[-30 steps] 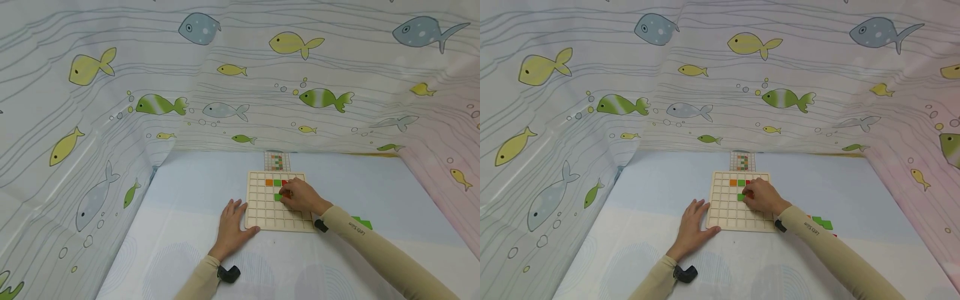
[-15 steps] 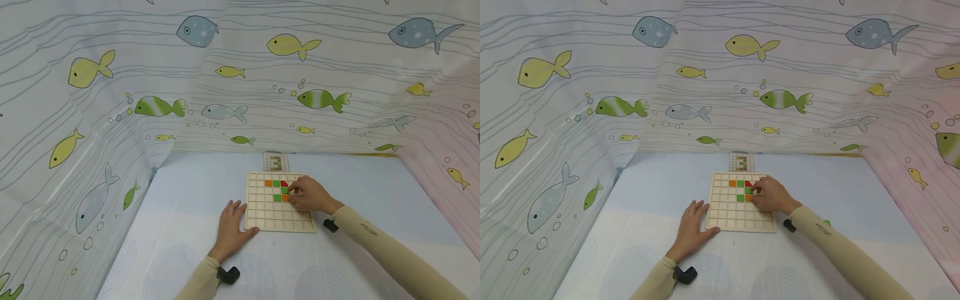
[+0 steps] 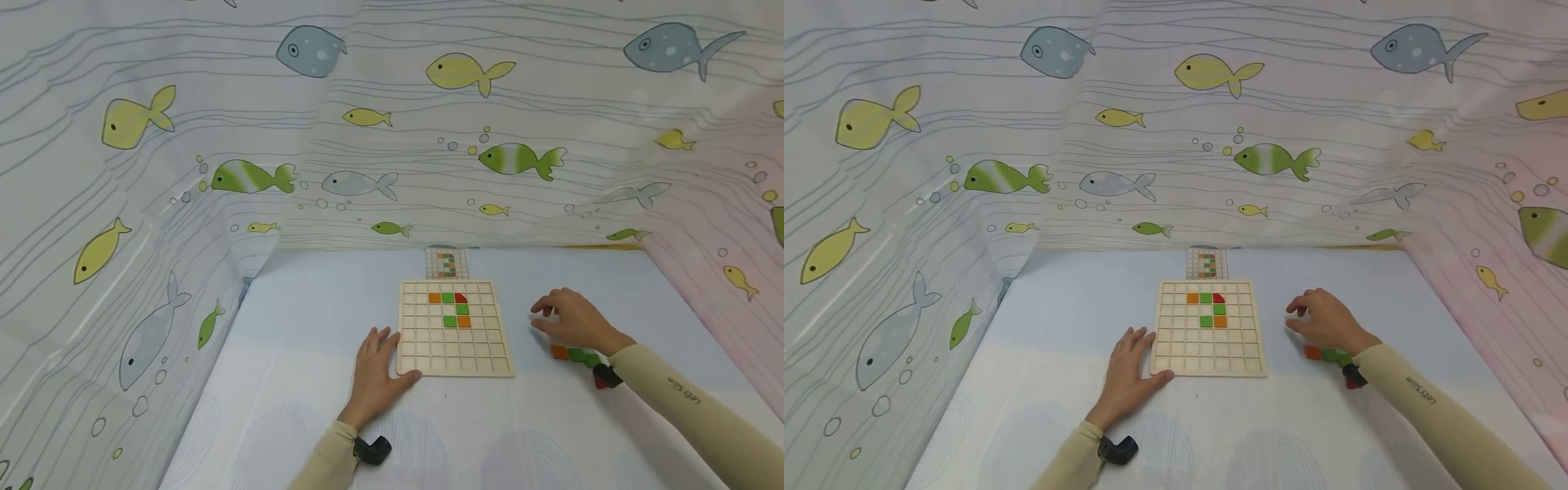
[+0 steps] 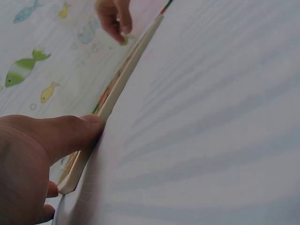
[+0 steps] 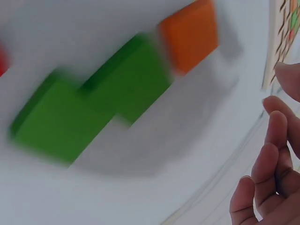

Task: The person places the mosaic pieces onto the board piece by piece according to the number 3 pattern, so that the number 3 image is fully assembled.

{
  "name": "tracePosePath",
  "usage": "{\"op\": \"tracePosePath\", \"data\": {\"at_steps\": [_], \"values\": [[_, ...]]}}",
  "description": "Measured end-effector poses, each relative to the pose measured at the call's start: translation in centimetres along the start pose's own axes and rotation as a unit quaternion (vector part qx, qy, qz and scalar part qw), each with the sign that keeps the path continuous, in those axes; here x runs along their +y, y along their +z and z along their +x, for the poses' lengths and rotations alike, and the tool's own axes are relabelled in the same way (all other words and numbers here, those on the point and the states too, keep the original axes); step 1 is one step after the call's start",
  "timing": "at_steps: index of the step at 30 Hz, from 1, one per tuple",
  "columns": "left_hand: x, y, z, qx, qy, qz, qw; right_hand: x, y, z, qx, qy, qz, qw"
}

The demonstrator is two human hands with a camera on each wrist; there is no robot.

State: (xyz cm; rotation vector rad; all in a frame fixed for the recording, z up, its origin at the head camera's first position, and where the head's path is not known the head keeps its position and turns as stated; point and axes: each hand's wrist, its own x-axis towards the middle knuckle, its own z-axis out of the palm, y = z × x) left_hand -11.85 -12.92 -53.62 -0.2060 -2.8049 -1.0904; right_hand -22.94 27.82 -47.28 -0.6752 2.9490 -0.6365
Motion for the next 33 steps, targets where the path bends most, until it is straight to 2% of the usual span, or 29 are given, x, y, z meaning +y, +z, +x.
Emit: {"op": "tracePosePath", "data": {"at_steps": [4, 9, 15, 23, 28, 33], "values": [[-0.1, -0.1, 0.0, 0.002, -0.001, -0.003, 1.0, 1.8, -1.5, -1.7, -0.004, 0.008, -0.008, 0.9999], [-0.1, -0.3, 0.1, 0.003, -0.003, -0.006, 1.0, 3.3, -2.3, -3.6, -0.018, 0.012, -0.006, 0.9997], [0.0, -0.3, 0.1, 0.0, -0.007, -0.013, 0.9999, 4.3, -2.3, -5.5, -0.039, 0.01, 0.021, 0.999], [-0.1, -0.2, 0.2, 0.003, -0.004, -0.005, 1.0, 4.9, -1.9, -7.8, -0.043, 0.029, 0.032, 0.9982], [0.0, -0.3, 0.1, 0.001, -0.006, -0.008, 0.9999, 5.4, -1.1, -9.0, -0.029, 0.045, 0.037, 0.9979], [0.2, -0.2, -0.1, 0.002, -0.004, -0.01, 0.9999, 5.6, -0.4, -9.6, -0.001, 0.027, 0.048, 0.9985]]}}
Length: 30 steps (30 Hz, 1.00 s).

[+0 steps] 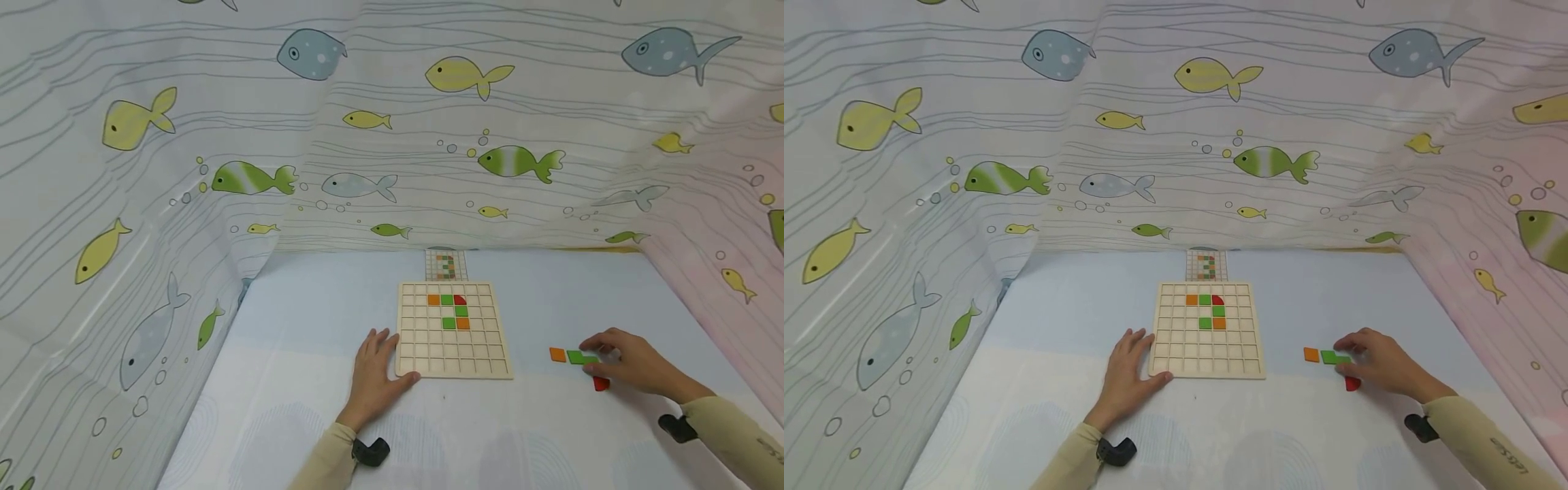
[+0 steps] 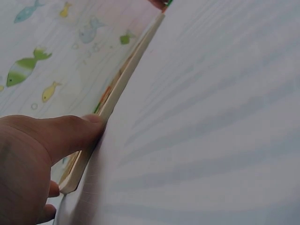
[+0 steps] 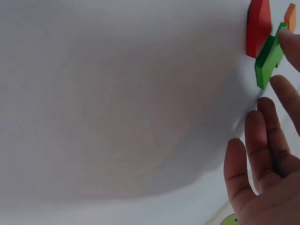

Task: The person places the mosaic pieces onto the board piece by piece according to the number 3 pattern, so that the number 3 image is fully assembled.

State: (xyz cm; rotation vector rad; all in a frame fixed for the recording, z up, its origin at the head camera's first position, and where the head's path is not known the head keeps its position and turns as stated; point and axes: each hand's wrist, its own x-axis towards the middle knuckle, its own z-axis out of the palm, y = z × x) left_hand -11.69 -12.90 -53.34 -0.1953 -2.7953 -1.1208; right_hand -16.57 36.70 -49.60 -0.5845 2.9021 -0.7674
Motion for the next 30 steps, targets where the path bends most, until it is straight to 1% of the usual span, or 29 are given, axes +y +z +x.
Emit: {"op": "tracePosePath", "data": {"at_steps": [2, 7, 12, 16, 21, 30], "values": [[0.0, 0.0, 0.0, -0.001, 0.0, 0.001, 1.0, 0.1, 0.3, 0.0, 0.009, -0.011, -0.003, 0.9999], [-0.1, 0.0, 0.0, -0.003, -0.001, 0.004, 1.0, 0.2, 0.8, 0.0, 0.026, -0.02, -0.004, 0.9995], [-0.2, 0.0, -0.1, 0.004, 0.006, 0.004, 1.0, -0.1, 1.0, 0.1, 0.044, -0.044, 0.001, 0.9981], [-0.1, 0.0, 0.0, -0.001, 0.001, 0.002, 1.0, -0.3, 1.1, 0.1, 0.053, -0.051, -0.002, 0.9973], [0.1, -0.1, 0.0, -0.007, -0.006, -0.003, 1.0, -0.2, 1.3, 0.0, 0.049, -0.042, -0.01, 0.9978], [-0.1, 0.0, 0.0, 0.003, 0.005, 0.005, 1.0, -0.2, 1.6, 0.1, 0.021, -0.01, -0.026, 0.9994]]}}
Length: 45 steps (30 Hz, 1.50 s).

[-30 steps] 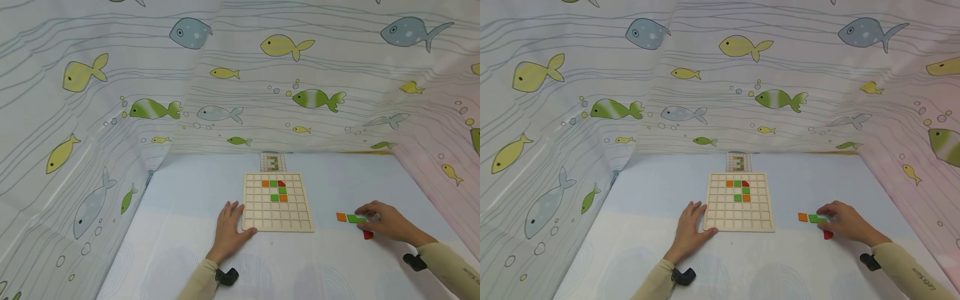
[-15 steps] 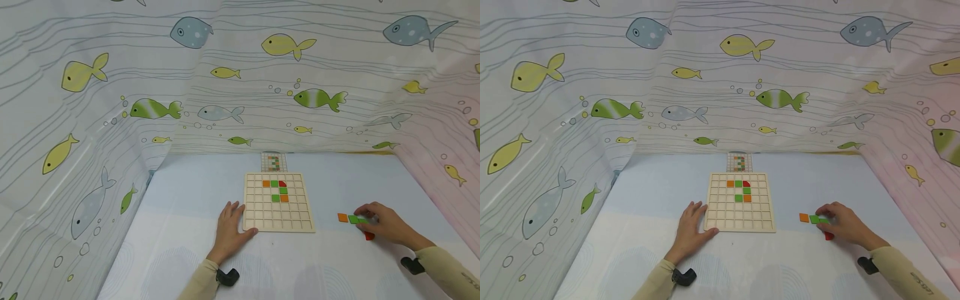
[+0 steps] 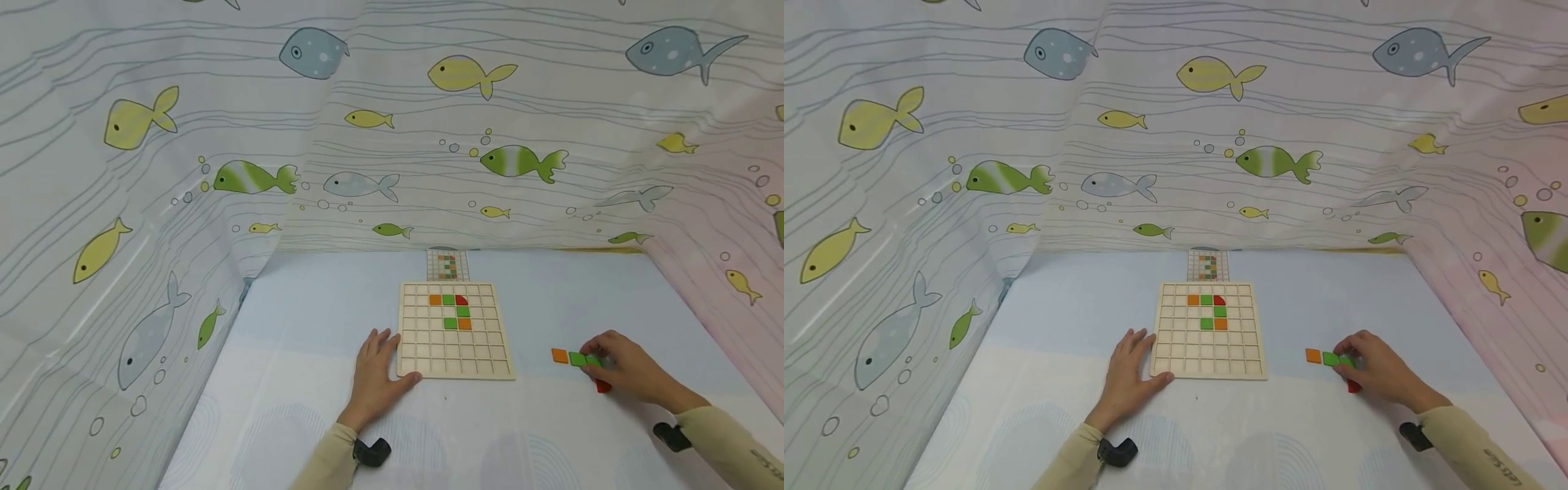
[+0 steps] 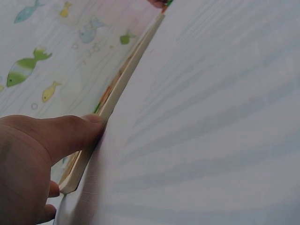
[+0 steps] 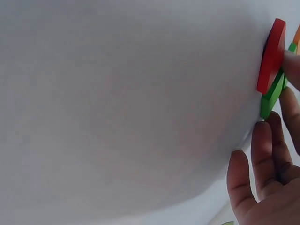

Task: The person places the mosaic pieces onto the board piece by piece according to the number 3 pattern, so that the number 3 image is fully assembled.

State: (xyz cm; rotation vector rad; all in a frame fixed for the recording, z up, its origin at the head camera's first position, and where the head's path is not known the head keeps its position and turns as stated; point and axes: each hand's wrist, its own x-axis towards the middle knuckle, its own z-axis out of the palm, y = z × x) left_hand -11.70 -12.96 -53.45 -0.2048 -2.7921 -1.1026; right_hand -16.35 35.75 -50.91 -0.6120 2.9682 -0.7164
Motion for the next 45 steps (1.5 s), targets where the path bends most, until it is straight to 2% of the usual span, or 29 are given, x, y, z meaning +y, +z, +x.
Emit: {"op": "tracePosePath", "data": {"at_steps": [2, 9, 18, 27, 35, 41, 45], "values": [[-0.1, 0.0, 0.0, 0.002, 0.002, 0.0, 1.0, -0.1, 0.2, 0.1, -0.003, 0.003, -0.015, 0.9999], [-0.1, 0.0, 0.1, 0.0, 0.002, -0.005, 1.0, -0.8, 0.6, 0.4, 0.0, -0.031, -0.068, 0.9972], [0.1, -0.1, 0.1, -0.003, 0.003, -0.015, 0.9999, -1.4, 0.4, 0.5, 0.034, -0.081, -0.102, 0.9909], [0.1, -0.1, 0.2, -0.005, 0.003, -0.011, 0.9999, -2.2, -0.3, 2.0, 0.037, -0.101, -0.093, 0.9899], [-0.1, -0.1, 0.2, 0.0, 0.003, -0.006, 1.0, -4.4, 0.4, 4.6, 0.018, -0.094, -0.088, 0.9915], [-0.2, 0.0, 0.2, 0.001, 0.004, 0.0, 1.0, -5.6, 0.8, 5.8, 0.026, -0.116, -0.088, 0.9891], [-0.1, 0.0, 0.2, -0.001, 0.005, 0.001, 1.0, -6.4, 1.0, 6.5, 0.011, -0.112, -0.076, 0.9908]]}}
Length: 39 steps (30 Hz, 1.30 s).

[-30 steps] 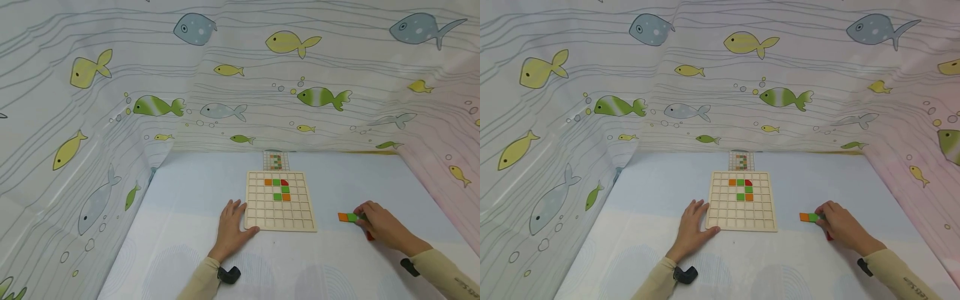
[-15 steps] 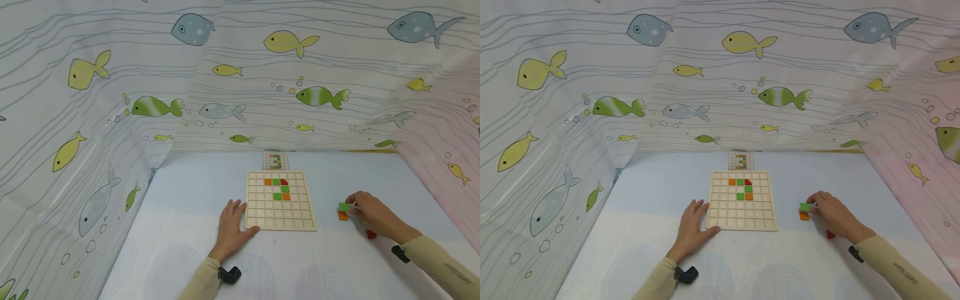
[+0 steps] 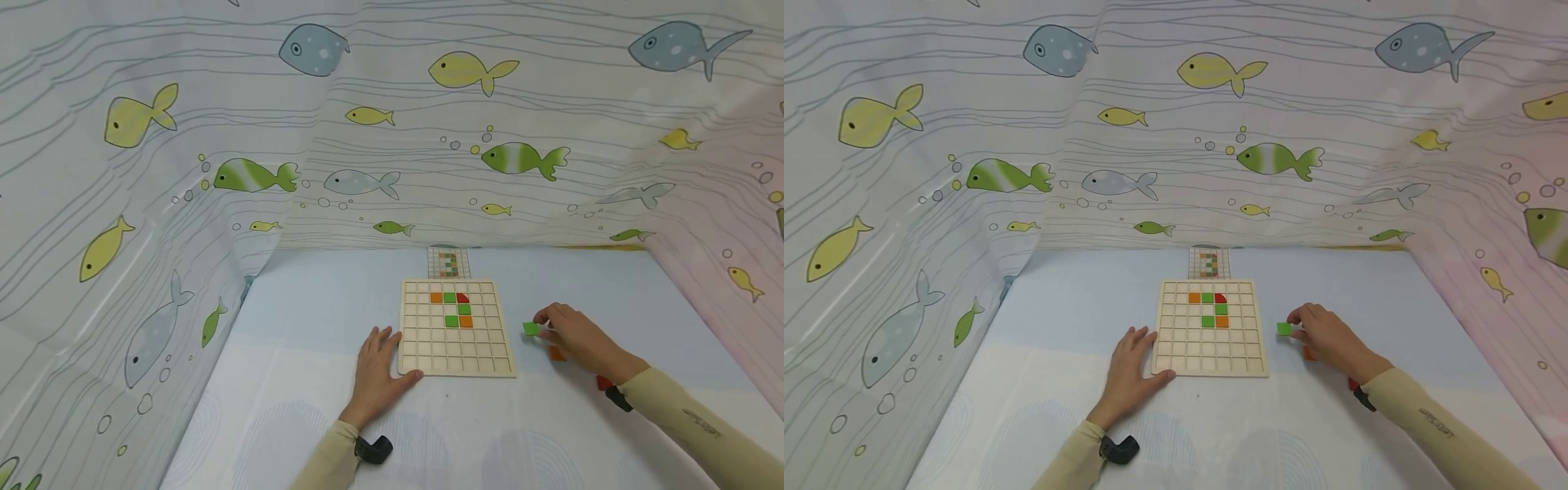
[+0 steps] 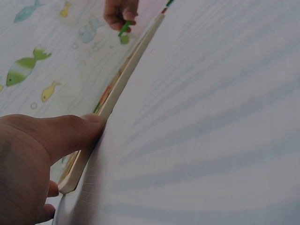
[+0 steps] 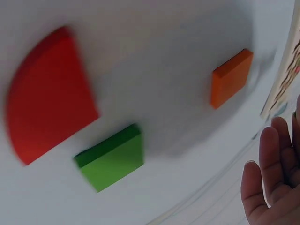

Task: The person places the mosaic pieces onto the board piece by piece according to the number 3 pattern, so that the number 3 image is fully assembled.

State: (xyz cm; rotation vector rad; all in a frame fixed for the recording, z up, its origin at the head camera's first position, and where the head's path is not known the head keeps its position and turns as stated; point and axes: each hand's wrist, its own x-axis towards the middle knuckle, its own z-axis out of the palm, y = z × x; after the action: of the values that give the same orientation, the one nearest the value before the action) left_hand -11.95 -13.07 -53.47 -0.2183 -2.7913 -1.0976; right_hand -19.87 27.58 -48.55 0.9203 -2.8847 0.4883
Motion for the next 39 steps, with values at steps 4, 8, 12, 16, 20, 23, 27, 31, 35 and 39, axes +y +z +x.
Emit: {"op": "tracePosePath", "data": {"at_steps": [4, 8, 12, 16, 20, 23, 27, 31, 35, 39], "values": [[0.1, -0.1, 0.0, -0.001, 0.001, -0.006, 1.0, -0.8, 0.3, 0.9, -0.017, 0.004, 0.005, 0.9998], [0.2, -0.1, 0.0, -0.001, 0.0, -0.01, 1.0, -1.4, 0.7, 1.6, -0.005, -0.017, -0.003, 0.9998], [0.2, -0.1, 0.0, -0.002, -0.004, -0.006, 1.0, -1.8, 1.0, 2.2, 0.005, -0.037, -0.005, 0.9993], [0.2, -0.1, 0.0, -0.002, -0.003, -0.005, 1.0, -2.1, 1.3, 2.9, 0.008, -0.051, 0.0, 0.9987], [0.3, -0.1, 0.0, -0.003, -0.003, -0.005, 1.0, -2.6, 1.6, 3.4, 0.006, -0.054, 0.006, 0.9985], [0.2, -0.1, 0.0, -0.004, -0.005, -0.006, 1.0, -2.9, 1.8, 3.7, 0.002, -0.057, 0.006, 0.9984], [0.1, 0.0, -0.1, -0.005, -0.007, -0.007, 0.9999, -3.2, 1.9, 4.1, -0.009, -0.053, 0.004, 0.9985], [0.1, 0.0, -0.2, -0.007, -0.011, -0.007, 0.9999, -3.5, 2.0, 4.4, -0.023, -0.042, 0.006, 0.9989], [0.0, 0.1, -0.2, -0.004, -0.007, -0.006, 0.9999, -3.8, 2.1, 4.8, -0.027, -0.04, 0.01, 0.9988], [0.0, 0.0, -0.1, -0.004, -0.006, -0.002, 1.0, -4.0, 2.3, 5.1, -0.025, -0.05, 0.016, 0.9983]]}}
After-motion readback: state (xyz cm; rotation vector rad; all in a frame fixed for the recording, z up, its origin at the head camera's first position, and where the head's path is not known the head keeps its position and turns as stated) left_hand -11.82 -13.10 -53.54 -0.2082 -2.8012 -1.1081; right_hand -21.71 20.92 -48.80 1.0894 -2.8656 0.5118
